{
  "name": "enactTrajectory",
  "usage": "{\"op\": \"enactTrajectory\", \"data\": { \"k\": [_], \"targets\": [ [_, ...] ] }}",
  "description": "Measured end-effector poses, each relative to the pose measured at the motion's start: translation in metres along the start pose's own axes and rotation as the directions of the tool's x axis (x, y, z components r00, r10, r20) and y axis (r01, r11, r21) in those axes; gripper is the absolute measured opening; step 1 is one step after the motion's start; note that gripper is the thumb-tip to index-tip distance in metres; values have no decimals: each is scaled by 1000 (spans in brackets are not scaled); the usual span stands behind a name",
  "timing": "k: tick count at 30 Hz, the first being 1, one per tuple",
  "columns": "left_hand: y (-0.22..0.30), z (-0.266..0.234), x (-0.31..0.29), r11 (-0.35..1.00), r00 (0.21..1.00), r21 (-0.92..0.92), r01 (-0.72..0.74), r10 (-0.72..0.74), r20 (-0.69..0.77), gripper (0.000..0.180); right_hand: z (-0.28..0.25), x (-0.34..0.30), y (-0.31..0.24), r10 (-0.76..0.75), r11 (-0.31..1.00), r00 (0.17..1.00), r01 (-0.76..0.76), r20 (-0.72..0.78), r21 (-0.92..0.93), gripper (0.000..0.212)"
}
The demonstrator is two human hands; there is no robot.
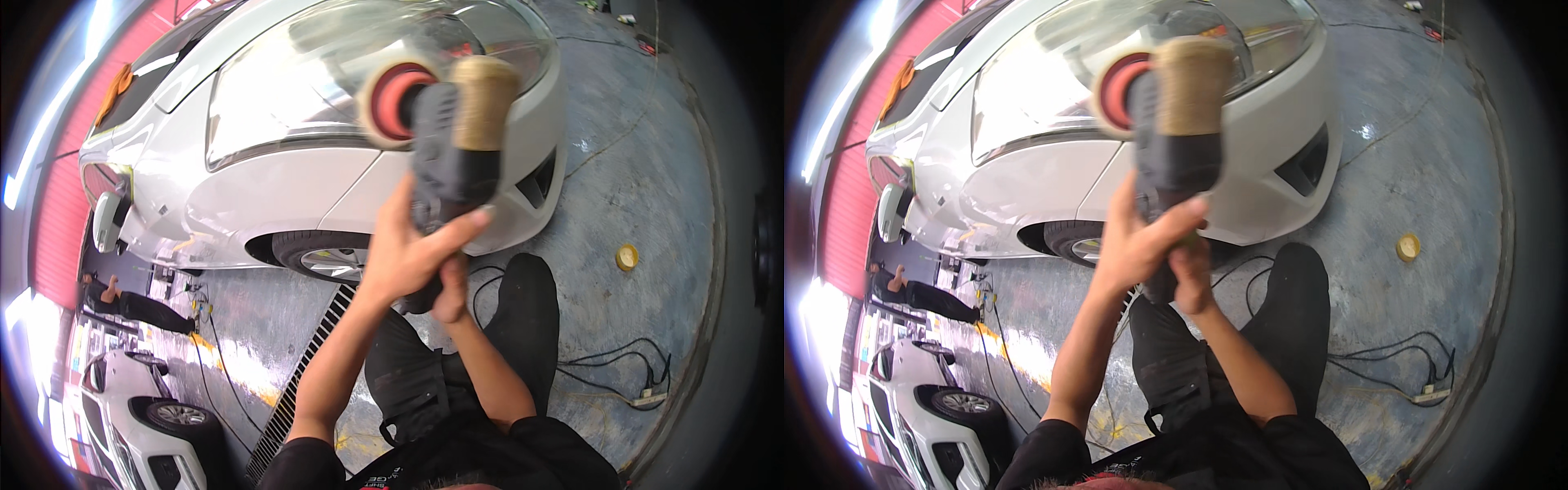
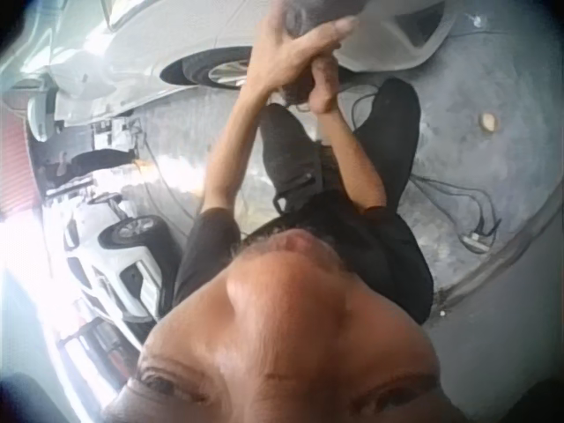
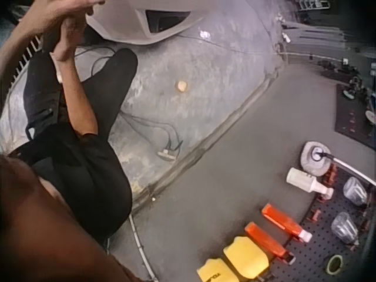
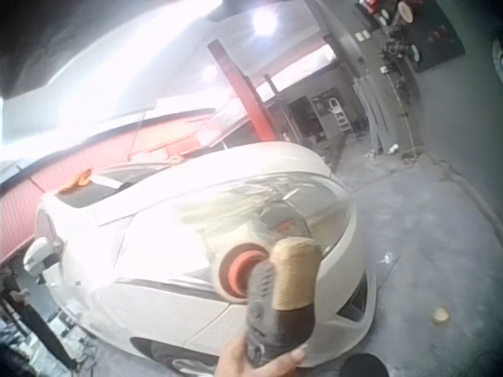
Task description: The person uses a handheld electric polisher with a buffing pad to polish the front headlight of a white car. They move the tool across the headlight surface in circular motions, occasionally pausing to touch the surface.
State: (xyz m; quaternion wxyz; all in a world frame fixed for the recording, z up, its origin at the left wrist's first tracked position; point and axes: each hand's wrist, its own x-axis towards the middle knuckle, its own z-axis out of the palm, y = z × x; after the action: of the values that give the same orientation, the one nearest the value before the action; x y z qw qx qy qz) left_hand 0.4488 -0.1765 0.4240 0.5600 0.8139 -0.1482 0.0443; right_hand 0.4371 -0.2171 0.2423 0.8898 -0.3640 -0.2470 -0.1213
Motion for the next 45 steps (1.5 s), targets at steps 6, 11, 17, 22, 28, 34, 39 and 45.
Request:
{"op": "enactTrajectory", "data": {
  "k": [6,11,17,22,28,34,39,45],
  "targets": [
    [23,22,24,1000,999,2,-21,21,44,68,4,30,-49,88,955,977,-28,-194,294,56],
    [23,3,12,994,1000,-106,23,-25,-19,59,24,40,-78,70,987,997,-66,-27,149,57],
    [17,-30,-2,974,997,-224,24,-39,-61,49,48,46,-70,149,973,987,-158,61,168,59],
    [-1,-56,-7,970,994,-234,-60,37,-99,47,65,51,-63,186,957,975,-208,121,204,62],
    [-19,-80,-13,938,991,-326,-121,92,-101,75,78,60,-55,163,985,978,-168,132,28,67],
    [-24,-95,-15,889,963,-379,-258,204,-176,69,89,70,-50,233,970,949,-211,213,-120,65],
    [-18,-93,-14,825,956,-501,-262,152,-250,71,90,81,-62,244,958,943,-198,228,-207,60],
    [-10,-48,-8,881,975,-448,-152,61,-212,61,61,61,-76,248,968,964,-249,99,-1,69]
  ]
}}
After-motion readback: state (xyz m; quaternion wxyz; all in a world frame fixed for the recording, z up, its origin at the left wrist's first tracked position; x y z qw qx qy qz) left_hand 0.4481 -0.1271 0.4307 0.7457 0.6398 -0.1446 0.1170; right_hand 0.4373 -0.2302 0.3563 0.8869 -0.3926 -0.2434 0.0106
